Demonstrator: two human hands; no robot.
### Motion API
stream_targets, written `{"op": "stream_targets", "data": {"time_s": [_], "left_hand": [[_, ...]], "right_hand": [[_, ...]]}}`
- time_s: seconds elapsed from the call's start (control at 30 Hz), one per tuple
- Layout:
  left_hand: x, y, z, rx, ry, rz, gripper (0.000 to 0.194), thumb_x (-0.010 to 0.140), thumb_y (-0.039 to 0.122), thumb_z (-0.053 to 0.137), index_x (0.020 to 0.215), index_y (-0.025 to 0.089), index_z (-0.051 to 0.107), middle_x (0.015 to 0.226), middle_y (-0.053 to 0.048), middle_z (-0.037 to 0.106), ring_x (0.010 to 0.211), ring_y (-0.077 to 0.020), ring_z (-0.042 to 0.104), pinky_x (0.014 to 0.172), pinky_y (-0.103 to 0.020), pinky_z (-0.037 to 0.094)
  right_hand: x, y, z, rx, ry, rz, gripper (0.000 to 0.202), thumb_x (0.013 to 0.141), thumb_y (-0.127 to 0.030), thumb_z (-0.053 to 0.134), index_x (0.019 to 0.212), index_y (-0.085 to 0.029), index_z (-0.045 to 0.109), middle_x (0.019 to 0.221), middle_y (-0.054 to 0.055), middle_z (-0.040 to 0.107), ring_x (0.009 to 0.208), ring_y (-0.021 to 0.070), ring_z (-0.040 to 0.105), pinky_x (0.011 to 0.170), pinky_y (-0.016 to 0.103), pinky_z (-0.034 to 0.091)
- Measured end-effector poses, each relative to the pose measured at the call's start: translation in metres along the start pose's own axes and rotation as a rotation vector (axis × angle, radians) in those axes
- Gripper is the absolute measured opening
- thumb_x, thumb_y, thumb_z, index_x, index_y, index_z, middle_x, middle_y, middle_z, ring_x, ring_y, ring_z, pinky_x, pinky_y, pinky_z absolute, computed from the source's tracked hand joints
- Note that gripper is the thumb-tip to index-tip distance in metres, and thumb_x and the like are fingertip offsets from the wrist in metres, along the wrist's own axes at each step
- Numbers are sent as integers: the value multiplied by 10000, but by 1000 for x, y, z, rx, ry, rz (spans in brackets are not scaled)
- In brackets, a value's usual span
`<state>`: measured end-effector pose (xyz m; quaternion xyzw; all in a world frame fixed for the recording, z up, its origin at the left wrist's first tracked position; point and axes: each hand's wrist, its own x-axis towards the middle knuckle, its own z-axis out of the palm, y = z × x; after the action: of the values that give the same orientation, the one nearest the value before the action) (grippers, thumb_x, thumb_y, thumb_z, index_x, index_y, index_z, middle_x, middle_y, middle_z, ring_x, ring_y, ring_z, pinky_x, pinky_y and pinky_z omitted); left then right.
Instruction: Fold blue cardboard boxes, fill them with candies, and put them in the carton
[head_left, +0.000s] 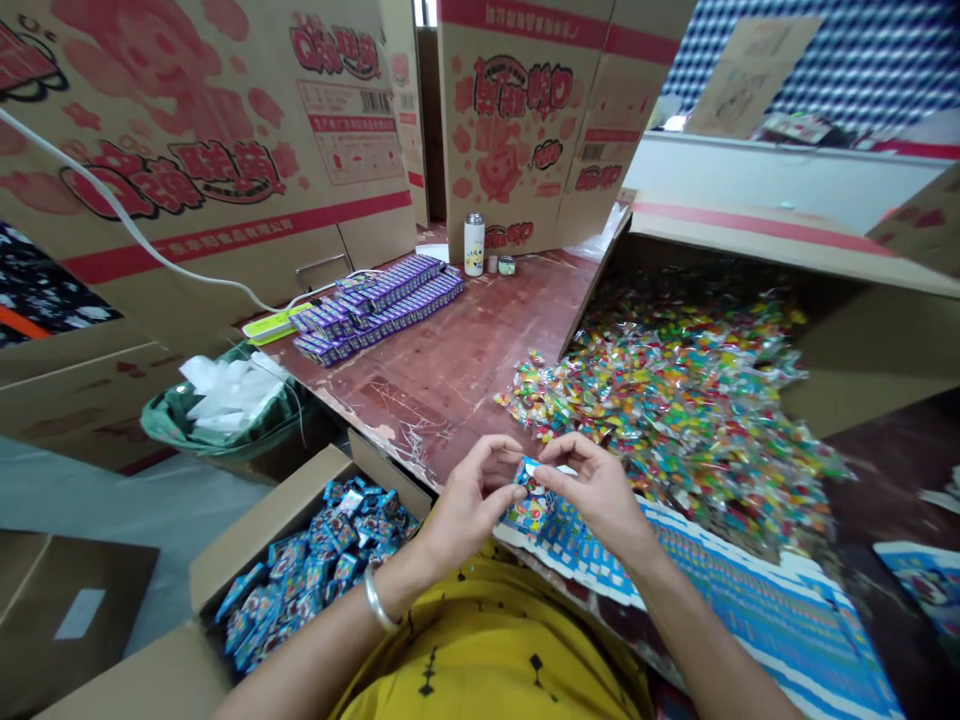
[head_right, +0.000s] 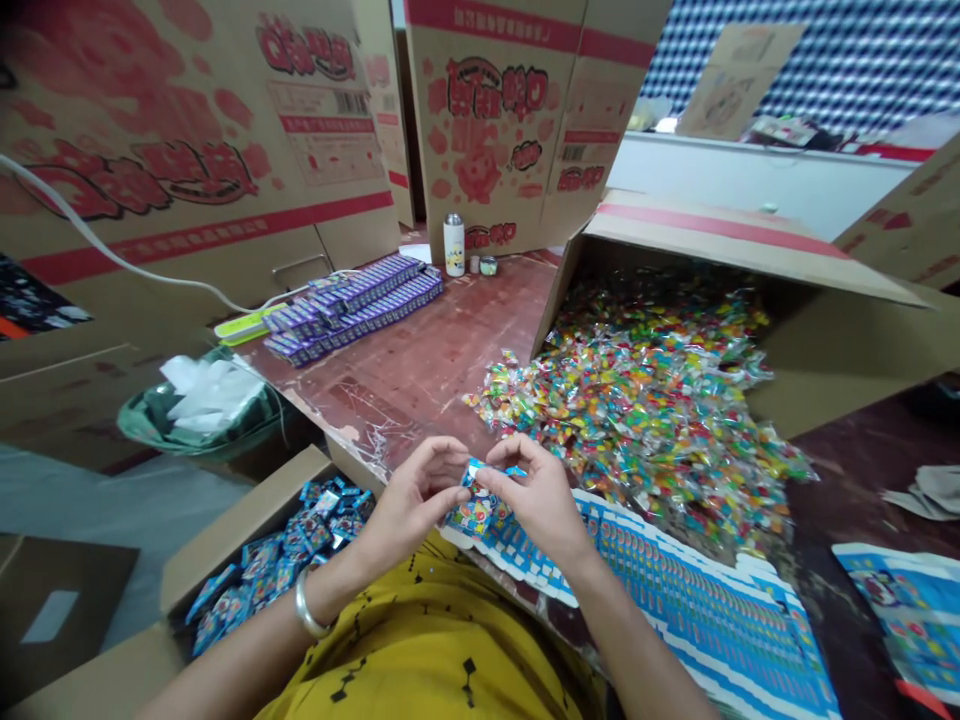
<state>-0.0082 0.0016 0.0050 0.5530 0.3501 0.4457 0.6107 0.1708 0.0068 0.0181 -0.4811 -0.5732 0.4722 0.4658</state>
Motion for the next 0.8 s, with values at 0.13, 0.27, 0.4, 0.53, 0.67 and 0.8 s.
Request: {"op": "stream_targets", "data": {"time_s": [0.13, 0.27, 0.4, 0.53, 0.67, 0.8], "left_hand": [[-2, 4, -4, 42, -36, 3, 375, 823, 165, 642, 1165, 211, 496, 1068, -64, 619, 994, -183, 612, 841, -293, 513], [-3, 4, -6, 43, -26, 0, 450, 806, 162, 658, 1228, 218, 513, 1132, -81, 612, 1021, -196, 603, 849, -301, 515], [-3, 3, -8, 14, -19, -20, 494, 810, 169, 650, 1285, 226, 529, 1111, -74, 643, 1008, -200, 609, 888, -328, 503], [-5, -1, -12, -31, 7, -67, 400, 810, 193, 657, 1207, 201, 602, 1045, -61, 674, 903, -172, 626, 830, -295, 506], [-9, -6, -20, -58, 34, -120, 325, 780, 207, 691, 1097, 170, 631, 964, -49, 673, 811, -154, 624, 751, -266, 499], [-10, -12, -36, -66, 86, -135, 294, 756, 227, 719, 1022, 170, 607, 923, -27, 657, 781, -132, 614, 716, -237, 489]], "right_hand": [[7, -2, -7, -46, -63, 53, 247, 776, -399, 728, 730, -170, 646, 725, 19, 634, 689, 160, 569, 653, 278, 454], [13, -2, -7, -44, -96, 87, 269, 785, -414, 714, 693, -176, 631, 664, 0, 607, 619, 145, 532, 597, 272, 428], [9, -5, 0, -271, -27, -128, 248, 862, -364, 633, 677, -198, 629, 718, 20, 612, 693, 172, 558, 661, 301, 437], [1, -10, 3, -377, -73, -288, 237, 944, -312, 505, 831, -228, 696, 881, 55, 658, 847, 206, 599, 783, 342, 453], [8, -13, -1, -381, -275, -310, 258, 948, -321, 497, 834, -233, 712, 915, 53, 676, 853, 199, 616, 790, 336, 475], [48, -4, -1, -533, -382, -315, 248, 953, -313, 475, 903, -222, 700, 943, 47, 692, 868, 188, 626, 801, 316, 481]]}}
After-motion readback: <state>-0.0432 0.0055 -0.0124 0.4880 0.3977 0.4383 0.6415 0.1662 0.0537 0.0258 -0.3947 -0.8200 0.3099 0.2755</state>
